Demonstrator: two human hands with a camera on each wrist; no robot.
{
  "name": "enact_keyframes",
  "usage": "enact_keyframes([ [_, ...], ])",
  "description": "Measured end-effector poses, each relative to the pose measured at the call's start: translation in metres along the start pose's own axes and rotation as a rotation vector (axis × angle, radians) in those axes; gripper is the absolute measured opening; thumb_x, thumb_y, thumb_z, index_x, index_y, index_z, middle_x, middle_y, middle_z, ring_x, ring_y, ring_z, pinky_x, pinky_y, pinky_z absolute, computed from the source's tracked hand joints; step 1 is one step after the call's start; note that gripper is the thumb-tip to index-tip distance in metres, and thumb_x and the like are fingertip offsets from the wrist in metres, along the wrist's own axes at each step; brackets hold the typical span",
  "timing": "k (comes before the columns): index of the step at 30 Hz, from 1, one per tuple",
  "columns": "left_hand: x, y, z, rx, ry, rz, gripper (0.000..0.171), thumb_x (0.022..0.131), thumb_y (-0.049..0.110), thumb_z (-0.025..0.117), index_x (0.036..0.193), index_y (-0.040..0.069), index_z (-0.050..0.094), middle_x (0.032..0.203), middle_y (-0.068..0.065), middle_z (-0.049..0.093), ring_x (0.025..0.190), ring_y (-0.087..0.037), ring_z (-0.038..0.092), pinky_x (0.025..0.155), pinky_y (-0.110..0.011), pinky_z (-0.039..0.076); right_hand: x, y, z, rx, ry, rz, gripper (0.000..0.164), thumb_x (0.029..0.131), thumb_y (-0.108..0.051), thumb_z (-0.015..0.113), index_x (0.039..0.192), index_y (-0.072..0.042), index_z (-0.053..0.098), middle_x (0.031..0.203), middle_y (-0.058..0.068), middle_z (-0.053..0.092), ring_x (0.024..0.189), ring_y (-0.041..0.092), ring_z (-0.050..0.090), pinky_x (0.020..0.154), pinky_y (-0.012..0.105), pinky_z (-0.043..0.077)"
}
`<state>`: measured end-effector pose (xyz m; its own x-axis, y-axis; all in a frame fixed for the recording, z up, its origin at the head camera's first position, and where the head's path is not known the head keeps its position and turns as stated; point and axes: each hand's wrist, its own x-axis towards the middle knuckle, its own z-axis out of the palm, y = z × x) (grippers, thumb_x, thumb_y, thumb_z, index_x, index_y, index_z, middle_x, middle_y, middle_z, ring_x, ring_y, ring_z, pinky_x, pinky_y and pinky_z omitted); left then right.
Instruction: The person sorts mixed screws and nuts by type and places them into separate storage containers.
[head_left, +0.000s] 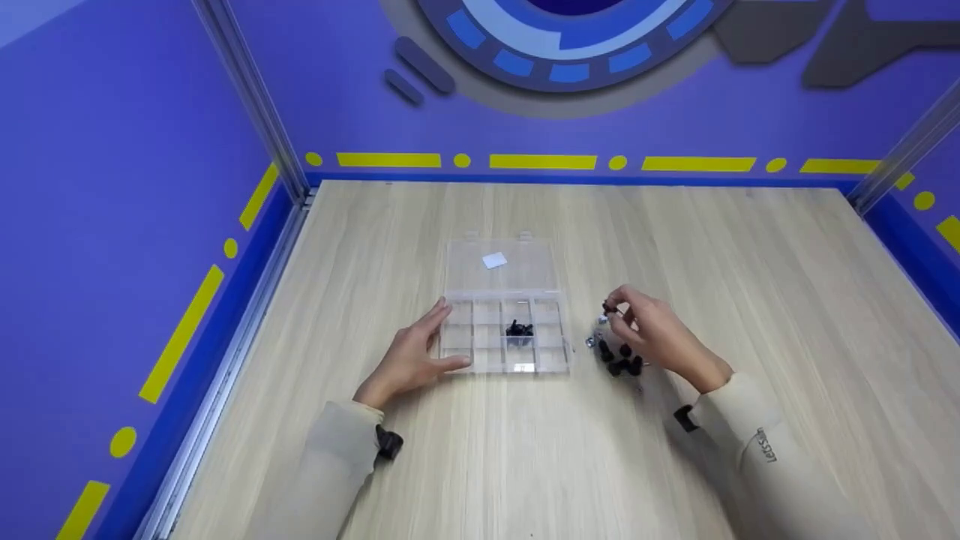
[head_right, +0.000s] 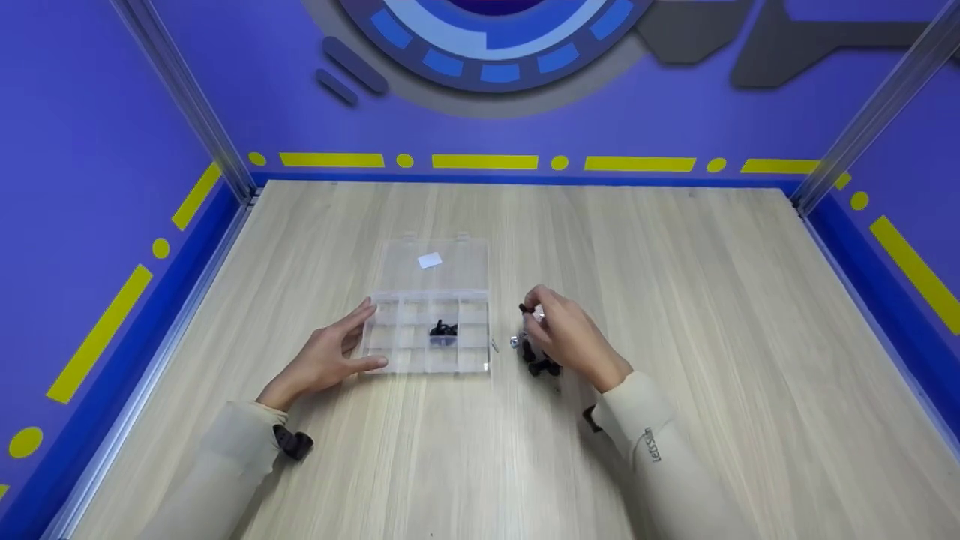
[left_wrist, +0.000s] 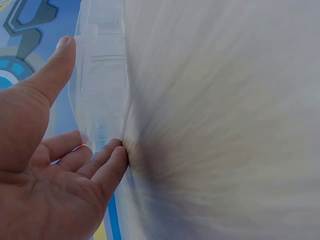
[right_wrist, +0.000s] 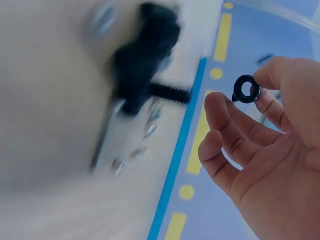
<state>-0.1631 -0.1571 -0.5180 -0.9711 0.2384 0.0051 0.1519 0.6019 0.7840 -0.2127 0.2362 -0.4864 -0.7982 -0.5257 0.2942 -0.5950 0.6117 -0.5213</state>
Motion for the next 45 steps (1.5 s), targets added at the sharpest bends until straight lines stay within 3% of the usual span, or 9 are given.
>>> enact_keyframes([
  [12, 0.002, 0.0, 0.001, 0.005, -0.014, -0.036, 0.095, 0.084, 0.032, 0.088, 0.159, 0.006, 0.036, 0.169, -0.007, 0.021, 0.154, -0.026, 0.024, 0.126, -0.04, 0.024, 0.035, -0.044, 0.016, 0.048, -0.058, -0.087, 0.013, 0.088, -0.001, 0.071, 0.099, -0.008, 0.069, 0.095, 0.002, 0.07, 0.075, 0.013, 0.066, 0.062, 0.029, 0.058],
  [15, 0.001, 0.0, 0.001, 0.002, -0.013, -0.028, 0.095, 0.084, 0.032, 0.088, 0.159, 0.005, 0.036, 0.169, -0.008, 0.022, 0.154, -0.027, 0.024, 0.126, -0.042, 0.023, 0.041, -0.047, 0.023, 0.052, -0.071, -0.114, 0.01, 0.089, -0.003, 0.072, 0.098, -0.007, 0.069, 0.094, 0.003, 0.069, 0.076, 0.017, 0.066, 0.065, 0.034, 0.06],
  [21, 0.002, 0.0, 0.001, 0.013, -0.014, -0.026, 0.095, 0.084, 0.033, 0.087, 0.159, 0.006, 0.036, 0.169, -0.008, 0.021, 0.154, -0.027, 0.023, 0.126, -0.042, 0.022, 0.051, -0.052, 0.033, 0.037, -0.101, -0.161, 0.008, 0.094, -0.004, 0.066, 0.102, -0.004, 0.068, 0.094, 0.005, 0.069, 0.078, 0.015, 0.064, 0.068, 0.031, 0.059],
  [29, 0.001, 0.0, 0.0, -0.008, -0.026, -0.013, 0.094, 0.085, 0.033, 0.086, 0.16, 0.006, 0.034, 0.17, -0.008, 0.02, 0.154, -0.027, 0.025, 0.125, -0.041, 0.026, 0.059, -0.058, 0.047, -0.02, -0.167, -0.155, 0.004, 0.098, -0.003, 0.053, 0.099, -0.006, 0.057, 0.086, 0.002, 0.051, 0.075, 0.014, 0.046, 0.063, 0.029, 0.043],
  [37, 0.0, 0.0, -0.001, -0.007, -0.026, -0.023, 0.095, 0.085, 0.033, 0.086, 0.16, 0.007, 0.034, 0.17, -0.008, 0.019, 0.153, -0.027, 0.025, 0.125, -0.041, 0.025, 0.062, -0.06, 0.052, -0.113, -0.178, -0.196, 0.009, 0.101, -0.003, 0.058, 0.107, 0.0, 0.064, 0.098, 0.008, 0.059, 0.077, 0.017, 0.055, 0.067, 0.033, 0.054],
  [45, -0.001, 0.001, -0.001, -0.012, -0.015, -0.029, 0.094, 0.084, 0.032, 0.087, 0.16, 0.007, 0.036, 0.169, -0.007, 0.021, 0.153, -0.027, 0.026, 0.125, -0.041, 0.025, 0.064, -0.065, 0.055, -0.171, -0.223, -0.147, 0.008, 0.101, -0.005, 0.061, 0.105, -0.006, 0.068, 0.103, 0.006, 0.06, 0.08, 0.018, 0.059, 0.069, 0.036, 0.056],
])
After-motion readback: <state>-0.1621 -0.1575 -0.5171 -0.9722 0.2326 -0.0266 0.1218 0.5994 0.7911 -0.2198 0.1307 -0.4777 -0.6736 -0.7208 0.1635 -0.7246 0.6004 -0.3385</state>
